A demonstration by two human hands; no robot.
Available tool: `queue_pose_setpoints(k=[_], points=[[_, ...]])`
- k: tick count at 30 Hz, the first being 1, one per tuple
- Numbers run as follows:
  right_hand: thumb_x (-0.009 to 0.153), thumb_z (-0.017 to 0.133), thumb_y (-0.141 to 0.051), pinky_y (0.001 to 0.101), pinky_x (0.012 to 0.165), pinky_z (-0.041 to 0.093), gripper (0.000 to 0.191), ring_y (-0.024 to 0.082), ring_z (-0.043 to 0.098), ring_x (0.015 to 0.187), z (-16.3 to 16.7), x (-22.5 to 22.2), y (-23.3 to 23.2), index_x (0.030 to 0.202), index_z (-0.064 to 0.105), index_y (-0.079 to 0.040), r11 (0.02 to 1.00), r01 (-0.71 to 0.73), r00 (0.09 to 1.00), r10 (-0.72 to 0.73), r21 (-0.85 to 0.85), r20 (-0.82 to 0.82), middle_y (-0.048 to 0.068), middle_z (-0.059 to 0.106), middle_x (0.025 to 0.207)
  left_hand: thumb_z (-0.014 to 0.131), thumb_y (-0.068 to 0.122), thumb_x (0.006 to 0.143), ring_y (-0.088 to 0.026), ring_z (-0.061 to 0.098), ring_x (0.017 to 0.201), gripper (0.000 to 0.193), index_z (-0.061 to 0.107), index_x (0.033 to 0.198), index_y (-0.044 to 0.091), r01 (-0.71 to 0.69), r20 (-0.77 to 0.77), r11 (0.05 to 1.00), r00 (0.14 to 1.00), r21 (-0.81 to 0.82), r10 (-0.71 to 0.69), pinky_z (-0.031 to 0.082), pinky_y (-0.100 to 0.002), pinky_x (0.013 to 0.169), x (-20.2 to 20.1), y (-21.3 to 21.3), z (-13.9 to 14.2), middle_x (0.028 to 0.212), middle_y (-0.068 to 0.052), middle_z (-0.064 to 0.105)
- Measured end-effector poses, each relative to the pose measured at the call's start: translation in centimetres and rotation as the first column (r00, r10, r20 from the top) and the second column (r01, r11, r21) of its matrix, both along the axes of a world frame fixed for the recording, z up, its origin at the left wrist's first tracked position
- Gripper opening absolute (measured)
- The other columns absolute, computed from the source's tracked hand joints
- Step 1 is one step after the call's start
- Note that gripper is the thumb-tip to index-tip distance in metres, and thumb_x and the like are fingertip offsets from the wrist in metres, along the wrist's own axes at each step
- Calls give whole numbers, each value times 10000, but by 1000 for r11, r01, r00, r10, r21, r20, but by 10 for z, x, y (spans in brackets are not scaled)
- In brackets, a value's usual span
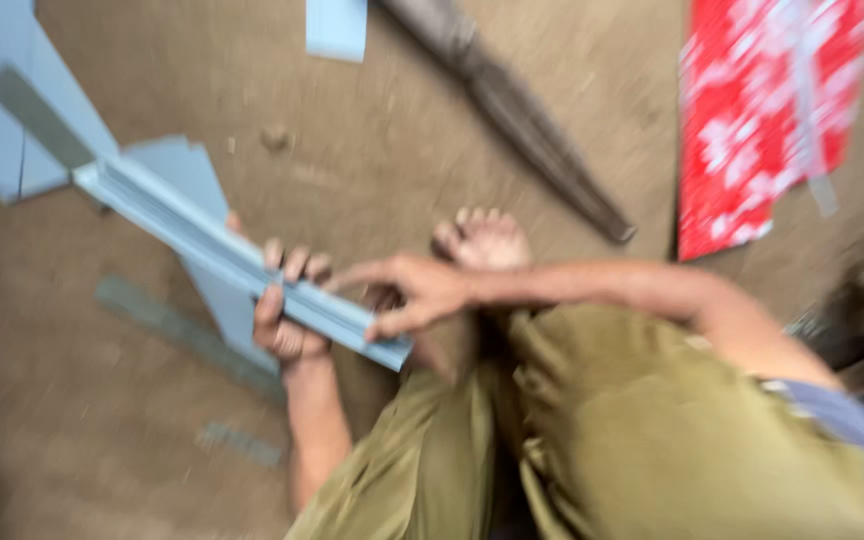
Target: The person sits on a dirt floor and uses large shears to cut long strips of light blue paper into shorter pieces. They repeatedly pick up a strip, cut it, and set the pieces aside, occasionally stacking the cut pieces. Later, they cut similar strips of blue patterned paper in the same manner.
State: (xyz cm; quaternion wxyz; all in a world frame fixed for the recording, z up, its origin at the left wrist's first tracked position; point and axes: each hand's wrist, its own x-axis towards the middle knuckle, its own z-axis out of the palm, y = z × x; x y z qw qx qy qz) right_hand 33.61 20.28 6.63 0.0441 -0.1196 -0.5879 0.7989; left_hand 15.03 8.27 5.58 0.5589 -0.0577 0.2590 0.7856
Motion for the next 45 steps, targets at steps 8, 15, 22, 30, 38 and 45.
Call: queue_pose_setpoints(k=[8, 15, 22, 30, 38, 45], points=[[904, 782, -336, 348, 923, 614, 749, 173, 762, 975, 11, -4, 10, 1555, 481, -118, 989, -125, 980, 135, -76, 146, 91, 785, 1043, 703, 15, 895, -166, 566, 1032, 985, 217, 1721, 242, -39, 18, 998, 999, 48, 39, 497, -403, 1029, 6, 12, 10, 1153, -28, 537], [933, 785, -229, 413, 1085, 514, 688, 239, 648, 1272, 9, -17, 8, 1523, 473, -61, 987, -126, 990, 120, 99, 71, 170, 670, 1388, 665, -9, 879, -168, 525, 989, 982, 184, 1685, 282, -70, 67, 997, 995, 26, 68, 537, -369, 961, -4, 6, 11, 1151, -34, 470], [871, 768, -130, 367, 1018, 561, 717, 190, 681, 1161, 27, -26, 6, 1521, 475, -52, 986, -155, 938, 164, -52, 304, 145, 715, 1262, 719, 58, 900, -182, 600, 1043, 900, 260, 1652, 239, -39, -23, 998, 999, 49, 40, 570, -406, 1036, -11, 4, 11, 1124, -44, 498], [934, 709, -85, 323, 930, 564, 746, 171, 656, 1147, 25, -21, 2, 1594, 363, -38, 954, -77, 932, 172, -289, 320, 166, 681, 1334, 712, 68, 935, -173, 612, 1013, 520, 453, 1385, 100, -44, -13, 995, 999, 95, 45, 593, -380, 992, -5, 1, -9, 1107, -54, 514], [972, 662, -56, 305, 1000, 562, 680, 166, 669, 1174, 26, -21, 3, 1589, 382, -6, 986, -93, 951, 129, -138, 281, 164, 701, 1290, 716, 77, 930, -187, 629, 1035, 676, 415, 1532, 147, -11, -94, 999, 995, 42, 15, 602, -393, 998, -6, 3, -15, 1123, -71, 532], [917, 614, -37, 368, 924, 591, 696, 268, 763, 1003, 21, -19, 6, 1568, 371, 6, 893, -164, 970, 69, 420, 233, 198, 736, 1210, 728, 104, 922, -215, 643, 1037, 792, 330, 1606, 145, -5, -202, 1000, 979, 22, 10, 605, -422, 989, -7, 13, -20, 1159, -101, 562]])
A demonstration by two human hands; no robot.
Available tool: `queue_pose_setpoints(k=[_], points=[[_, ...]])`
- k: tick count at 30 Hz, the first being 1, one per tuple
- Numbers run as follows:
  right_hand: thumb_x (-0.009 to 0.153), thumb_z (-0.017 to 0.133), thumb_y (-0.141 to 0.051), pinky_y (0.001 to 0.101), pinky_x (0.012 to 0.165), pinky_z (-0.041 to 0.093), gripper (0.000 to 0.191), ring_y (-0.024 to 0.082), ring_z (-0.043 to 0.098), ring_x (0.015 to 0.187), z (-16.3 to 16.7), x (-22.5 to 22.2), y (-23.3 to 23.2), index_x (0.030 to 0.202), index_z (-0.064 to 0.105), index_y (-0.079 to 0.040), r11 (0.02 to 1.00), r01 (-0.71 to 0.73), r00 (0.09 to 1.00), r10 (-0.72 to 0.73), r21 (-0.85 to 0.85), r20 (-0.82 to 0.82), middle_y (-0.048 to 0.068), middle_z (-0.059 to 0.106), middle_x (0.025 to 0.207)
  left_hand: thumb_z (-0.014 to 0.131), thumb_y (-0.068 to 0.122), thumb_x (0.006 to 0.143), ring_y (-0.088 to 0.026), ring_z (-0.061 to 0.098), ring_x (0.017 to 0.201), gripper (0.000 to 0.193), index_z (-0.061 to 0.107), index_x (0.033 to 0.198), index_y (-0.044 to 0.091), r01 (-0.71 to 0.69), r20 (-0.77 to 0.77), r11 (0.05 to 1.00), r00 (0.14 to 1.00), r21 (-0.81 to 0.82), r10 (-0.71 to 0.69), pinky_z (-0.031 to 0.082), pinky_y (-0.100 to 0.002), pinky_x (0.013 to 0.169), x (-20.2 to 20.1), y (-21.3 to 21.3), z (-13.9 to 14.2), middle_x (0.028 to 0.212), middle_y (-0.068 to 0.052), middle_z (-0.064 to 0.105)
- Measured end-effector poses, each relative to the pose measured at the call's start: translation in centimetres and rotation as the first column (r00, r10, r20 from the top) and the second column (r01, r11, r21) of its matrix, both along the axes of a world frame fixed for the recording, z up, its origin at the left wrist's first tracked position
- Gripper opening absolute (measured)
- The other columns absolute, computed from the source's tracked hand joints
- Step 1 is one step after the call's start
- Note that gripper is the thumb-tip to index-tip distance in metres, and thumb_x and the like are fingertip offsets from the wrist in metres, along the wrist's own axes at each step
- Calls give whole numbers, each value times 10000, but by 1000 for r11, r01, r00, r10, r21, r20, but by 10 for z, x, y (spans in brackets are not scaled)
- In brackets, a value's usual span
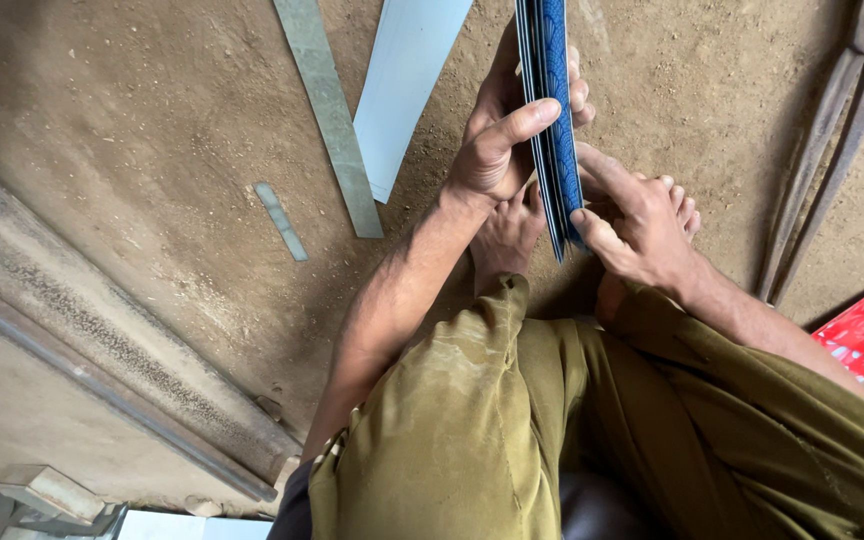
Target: The person sits on a dirt floor and uses large shears to cut long strips of light blue paper into shorter pieces. They repeatedly pick up a strip, cut it, and set the pieces aside, occasionally stacking the cut pieces. Later, they cut similar strips of blue patterned paper in the same manner.
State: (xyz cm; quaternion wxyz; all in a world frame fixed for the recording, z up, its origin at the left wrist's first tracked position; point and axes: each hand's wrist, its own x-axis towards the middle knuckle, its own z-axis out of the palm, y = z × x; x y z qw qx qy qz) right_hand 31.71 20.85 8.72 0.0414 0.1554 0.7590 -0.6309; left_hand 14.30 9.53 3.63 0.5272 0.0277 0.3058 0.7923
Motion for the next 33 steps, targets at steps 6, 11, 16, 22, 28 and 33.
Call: queue_pose_setpoints(k=[6, 11, 16, 22, 28, 33], points=[[945, 573, -18, 386, 917, 575, 766, 267, 753, 952, 2, 2, -3, 1621, 213, 26, 998, 48, 998, -47, 41, -34, 197, 721, 1223, 727, 125, 928, -217, 651, 1041, 855, 264, 1646, 166, 12, -41, 1000, 999, 2, -12, 609, -416, 997, -1, 5, -1, 1158, -120, 582], [980, 562, -14, 378, 832, 580, 688, 241, 757, 879, 5, -1, -3, 1609, 282, 7, 998, 39, 999, -40, 41, 12, 207, 729, 1260, 728, 126, 935, -210, 656, 1045, 869, 241, 1655, 163, 10, -37, 1000, 999, -7, -10, 619, -405, 995, -1, 6, -4, 1157, -113, 592], [977, 723, -144, 335, 779, 606, 671, 224, 767, 874, 9, -6, -4, 1546, 396, -3, 998, 41, 999, -41, 54, -16, 175, 762, 1133, 745, 110, 931, -199, 654, 1052, 917, 198, 1665, 176, 14, -10, 1000, 1000, -10, -14, 623, -397, 995, 1, 7, -4, 1169, -94, 596], [984, 741, -121, 319, 820, 639, 680, 221, 774, 972, 11, -8, -3, 1562, 399, -15, 995, 70, 997, -72, -68, -26, 174, 756, 1173, 764, 106, 955, -190, 646, 1070, 933, 183, 1680, 197, 22, -3, 1000, 1000, -8, -22, 615, -389, 1004, 1, 6, -1, 1173, -88, 596], [987, 725, -112, 330, 825, 641, 653, 212, 764, 953, 10, -4, -2, 1556, 413, -34, 992, 81, 997, -80, -95, 16, 183, 746, 1155, 781, 121, 960, -193, 637, 1074, 922, 201, 1671, 217, 32, 11, 999, 999, 25, -32, 599, -382, 1012, -1, 5, 3, 1183, -83, 587], [1016, 692, -111, 330, 838, 642, 633, 222, 755, 992, 8, -2, -4, 1572, 399, -34, 981, 107, 994, -104, -162, 27, 194, 728, 1216, 758, 131, 961, -206, 640, 1073, 874, 237, 1659, 190, 25, -22, 1000, 999, 14, -25, 605, -391, 1004, -2, 6, 5, 1172, -96, 583]])
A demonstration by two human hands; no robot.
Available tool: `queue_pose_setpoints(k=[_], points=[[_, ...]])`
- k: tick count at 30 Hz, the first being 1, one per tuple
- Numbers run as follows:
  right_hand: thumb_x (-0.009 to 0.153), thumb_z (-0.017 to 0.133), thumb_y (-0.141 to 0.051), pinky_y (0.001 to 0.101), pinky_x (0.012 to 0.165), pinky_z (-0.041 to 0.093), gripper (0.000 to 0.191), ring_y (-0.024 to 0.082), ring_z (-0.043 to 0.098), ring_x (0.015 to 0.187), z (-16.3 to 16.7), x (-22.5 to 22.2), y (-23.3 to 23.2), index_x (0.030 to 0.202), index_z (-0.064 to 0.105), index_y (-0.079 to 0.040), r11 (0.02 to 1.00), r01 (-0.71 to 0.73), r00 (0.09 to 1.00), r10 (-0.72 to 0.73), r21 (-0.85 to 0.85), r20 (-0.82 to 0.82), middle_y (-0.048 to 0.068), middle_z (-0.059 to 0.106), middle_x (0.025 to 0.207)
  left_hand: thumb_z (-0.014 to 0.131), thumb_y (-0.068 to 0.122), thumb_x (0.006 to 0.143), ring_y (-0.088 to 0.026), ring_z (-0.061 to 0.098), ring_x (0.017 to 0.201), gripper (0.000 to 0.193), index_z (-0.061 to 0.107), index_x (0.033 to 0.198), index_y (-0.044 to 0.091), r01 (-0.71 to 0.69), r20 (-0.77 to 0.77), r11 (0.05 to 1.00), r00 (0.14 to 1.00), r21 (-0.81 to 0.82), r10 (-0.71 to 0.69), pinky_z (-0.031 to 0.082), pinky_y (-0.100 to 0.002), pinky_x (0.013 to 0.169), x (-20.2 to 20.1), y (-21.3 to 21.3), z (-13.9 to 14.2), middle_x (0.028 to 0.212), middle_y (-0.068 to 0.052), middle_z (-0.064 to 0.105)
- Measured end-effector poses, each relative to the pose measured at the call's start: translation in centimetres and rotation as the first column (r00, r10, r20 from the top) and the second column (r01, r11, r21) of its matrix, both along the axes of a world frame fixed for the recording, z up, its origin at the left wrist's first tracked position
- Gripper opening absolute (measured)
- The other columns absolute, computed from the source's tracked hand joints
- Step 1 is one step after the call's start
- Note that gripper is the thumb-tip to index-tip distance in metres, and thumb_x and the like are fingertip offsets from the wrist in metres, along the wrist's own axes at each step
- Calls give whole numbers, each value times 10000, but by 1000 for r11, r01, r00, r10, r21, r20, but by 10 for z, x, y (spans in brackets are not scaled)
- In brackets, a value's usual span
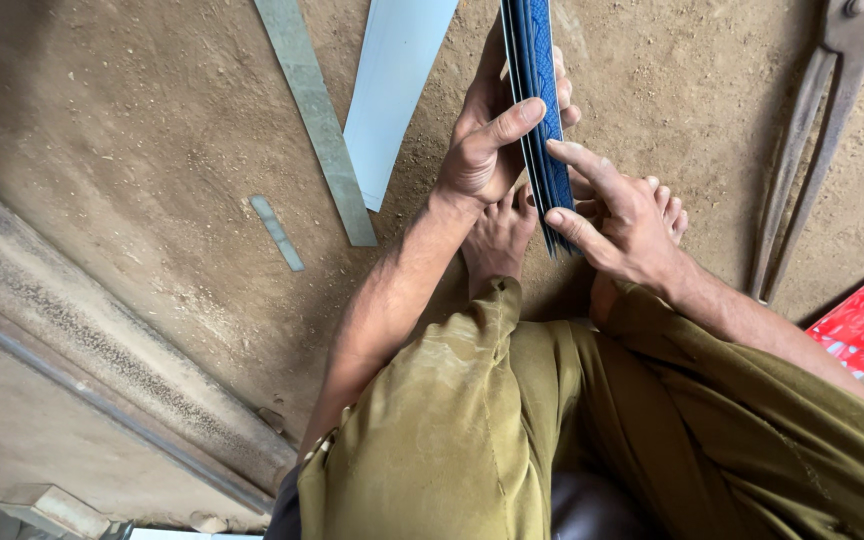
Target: The person sits on a dirt floor and uses large shears to cut long strips of light blue paper into shorter pieces. They repeatedly pick up a strip, cut it, and set the pieces aside, occasionally stacking the cut pieces. Later, they cut similar strips of blue patterned paper in the same manner.
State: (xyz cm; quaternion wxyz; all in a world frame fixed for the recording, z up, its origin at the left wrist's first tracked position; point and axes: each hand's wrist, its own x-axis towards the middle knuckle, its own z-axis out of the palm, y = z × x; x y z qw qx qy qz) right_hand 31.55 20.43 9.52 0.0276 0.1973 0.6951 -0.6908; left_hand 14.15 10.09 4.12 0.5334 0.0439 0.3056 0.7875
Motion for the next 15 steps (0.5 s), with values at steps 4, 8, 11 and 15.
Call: queue_pose_setpoints(k=[4, 8, 11, 15], points=[[1022, 696, -116, 315, 843, 654, 631, 220, 766, 991, -3, 0, 0, 1573, 399, -42, 999, -4, 999, 5, 39, -32, 202, 722, 1234, 740, 135, 929, -202, 644, 1080, 876, 235, 1643, 185, -6, -25, 1000, 1000, -31, 6, 619, -406, 1002, 1, 1, 0, 1171, -93, 576], [938, 783, -145, 314, 794, 610, 733, 213, 762, 935, -4, 0, 3, 1561, 411, -45, 987, -47, 998, 53, 152, -40, 197, 754, 1108, 741, 128, 931, -201, 640, 1059, 892, 233, 1663, 173, -14, -42, 999, 999, -51, 12, 620, -406, 992, 3, 2, 0, 1137, -99, 569], [872, 831, -173, 306, 735, 600, 785, 194, 755, 838, -3, -1, 4, 1540, 441, -41, 983, -70, 997, 66, 169, 27, 186, 769, 1016, 744, 136, 920, -199, 640, 1055, 907, 222, 1662, 162, -16, -59, 998, 998, -55, 13, 624, -405, 994, 2, 2, 2, 1129, -99, 569], [947, 780, -159, 334, 846, 634, 845, 248, 763, 1009, 0, -2, 3, 1608, 276, -7, 994, -16, 998, 23, 112, -54, 217, 717, 1228, 745, 141, 902, -202, 641, 1048, 947, 193, 1671, 159, -21, -86, 998, 996, -52, 16, 613, -406, 998, 2, 3, 4, 1127, -100, 570]])
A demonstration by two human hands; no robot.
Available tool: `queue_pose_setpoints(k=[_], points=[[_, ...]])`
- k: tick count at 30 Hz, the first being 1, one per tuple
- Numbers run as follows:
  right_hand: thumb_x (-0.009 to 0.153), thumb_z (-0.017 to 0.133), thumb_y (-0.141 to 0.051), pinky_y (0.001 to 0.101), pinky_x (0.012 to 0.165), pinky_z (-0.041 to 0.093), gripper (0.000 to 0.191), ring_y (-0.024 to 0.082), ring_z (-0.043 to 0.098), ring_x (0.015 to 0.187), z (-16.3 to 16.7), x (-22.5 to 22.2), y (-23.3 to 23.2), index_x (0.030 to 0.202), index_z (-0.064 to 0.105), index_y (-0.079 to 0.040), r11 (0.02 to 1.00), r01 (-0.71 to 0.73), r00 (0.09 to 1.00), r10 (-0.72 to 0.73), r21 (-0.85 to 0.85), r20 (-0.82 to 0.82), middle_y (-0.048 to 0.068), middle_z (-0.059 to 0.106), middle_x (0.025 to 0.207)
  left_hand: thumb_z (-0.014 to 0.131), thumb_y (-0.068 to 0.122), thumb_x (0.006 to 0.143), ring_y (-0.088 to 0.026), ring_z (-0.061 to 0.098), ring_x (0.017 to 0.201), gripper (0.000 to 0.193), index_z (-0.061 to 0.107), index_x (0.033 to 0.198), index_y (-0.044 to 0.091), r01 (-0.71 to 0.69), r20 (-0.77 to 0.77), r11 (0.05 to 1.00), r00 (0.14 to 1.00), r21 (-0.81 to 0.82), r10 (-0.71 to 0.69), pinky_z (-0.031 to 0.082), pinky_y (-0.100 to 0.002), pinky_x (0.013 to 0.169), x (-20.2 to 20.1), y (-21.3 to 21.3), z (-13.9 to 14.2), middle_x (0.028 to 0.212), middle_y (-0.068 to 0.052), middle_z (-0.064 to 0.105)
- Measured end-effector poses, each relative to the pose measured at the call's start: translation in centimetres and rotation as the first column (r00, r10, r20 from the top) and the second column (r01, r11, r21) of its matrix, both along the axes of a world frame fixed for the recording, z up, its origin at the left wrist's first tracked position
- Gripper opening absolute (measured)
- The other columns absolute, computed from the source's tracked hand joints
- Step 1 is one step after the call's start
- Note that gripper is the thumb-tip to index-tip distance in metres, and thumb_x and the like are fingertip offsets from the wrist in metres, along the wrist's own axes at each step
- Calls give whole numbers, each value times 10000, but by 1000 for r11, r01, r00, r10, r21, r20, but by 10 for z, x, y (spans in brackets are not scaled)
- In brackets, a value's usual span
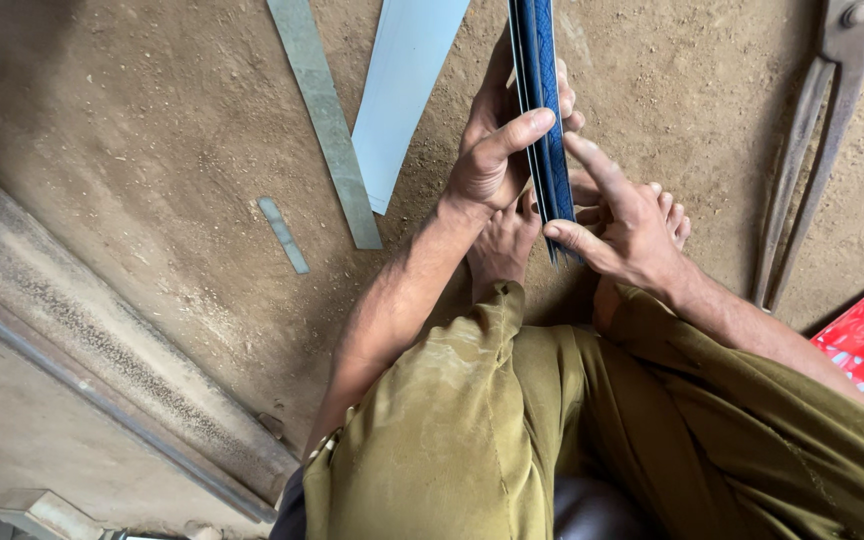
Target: The person sits on a dirt floor and uses large shears to cut long strips of light blue paper into shorter pieces. They repeatedly pick up a strip, cut it, and set the pieces aside, occasionally stacking the cut pieces. Later, they cut similar strips of blue patterned paper in the same manner.
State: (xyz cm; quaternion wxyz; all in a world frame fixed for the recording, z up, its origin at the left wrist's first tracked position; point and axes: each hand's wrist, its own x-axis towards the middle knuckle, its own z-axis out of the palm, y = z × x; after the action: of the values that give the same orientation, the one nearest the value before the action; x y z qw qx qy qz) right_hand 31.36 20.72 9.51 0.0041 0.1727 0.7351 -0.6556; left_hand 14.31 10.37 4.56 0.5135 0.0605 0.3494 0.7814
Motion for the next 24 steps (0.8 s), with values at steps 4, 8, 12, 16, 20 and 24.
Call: queue_pose_setpoints(k=[4, 8, 12, 16, 20, 24], points=[[971, 733, -131, 389, 917, 642, 904, 270, 708, 1154, 3, -1, -2, 1644, 141, -12, 974, 46, 999, -38, -222, 36, 218, 632, 1383, 752, 134, 886, -204, 632, 1030, 994, 166, 1689, 161, 0, 11, 1000, 1000, 14, 0, 599, -412, 1002, -1, 2, 5, 1110, -107, 566], [946, 725, -83, 420, 964, 633, 884, 270, 645, 1278, 5, -8, -5, 1637, 177, -36, 955, 50, 998, -36, -293, 52, 231, 566, 1424, 755, 125, 864, -194, 624, 1018, 1027, 139, 1686, 154, -6, 9, 1000, 1000, -20, 6, 608, -398, 985, -4, 1, 10, 1149, -87, 542], [929, 722, -127, 433, 992, 606, 907, 279, 651, 1254, 4, -19, -7, 1650, 174, -79, 938, 24, 992, 20, -347, 123, 216, 598, 1392, 750, 130, 871, -181, 615, 941, 1024, 152, 1701, 113, -44, -93, 993, 995, -108, 34, 621, -372, 907, -5, -5, 3, 1045, -88, 535], [911, 724, -175, 452, 986, 588, 808, 301, 634, 1270, -6, -16, -2, 1590, 299, -68, 990, -84, 991, 94, -113, 95, 221, 572, 1460, 753, 128, 818, -156, 617, 847, 947, 293, 1636, 2, -217, -426, 932, 902, -289, 78, 627, -329, 754, -30, -26, -22, 1100, -67, 554], [976, 713, -139, 411, 951, 616, 559, 295, 706, 1163, -23, 17, 18, 1488, 518, -27, 976, 61, 984, -94, 208, 150, 210, 657, 1380, 693, -2, 831, -194, 728, 1015, 916, 241, 1626, 35, -465, -817, 793, 572, -393, -69, 694, -317, 758, -116, -82, -46, 1453, -162, 595], [1081, 710, -89, 369, 961, 633, 453, 288, 707, 1197, -41, 59, 38, 1490, 542, 8, 911, 186, 963, -244, 368, 117, 230, 668, 1361, 634, -104, 795, -272, 693, 1236, 932, 265, 1627, 96, -569, -815, 594, 489, -569, -312, 708, -358, 823, -188, -154, -50, 1553, -173, 516]])
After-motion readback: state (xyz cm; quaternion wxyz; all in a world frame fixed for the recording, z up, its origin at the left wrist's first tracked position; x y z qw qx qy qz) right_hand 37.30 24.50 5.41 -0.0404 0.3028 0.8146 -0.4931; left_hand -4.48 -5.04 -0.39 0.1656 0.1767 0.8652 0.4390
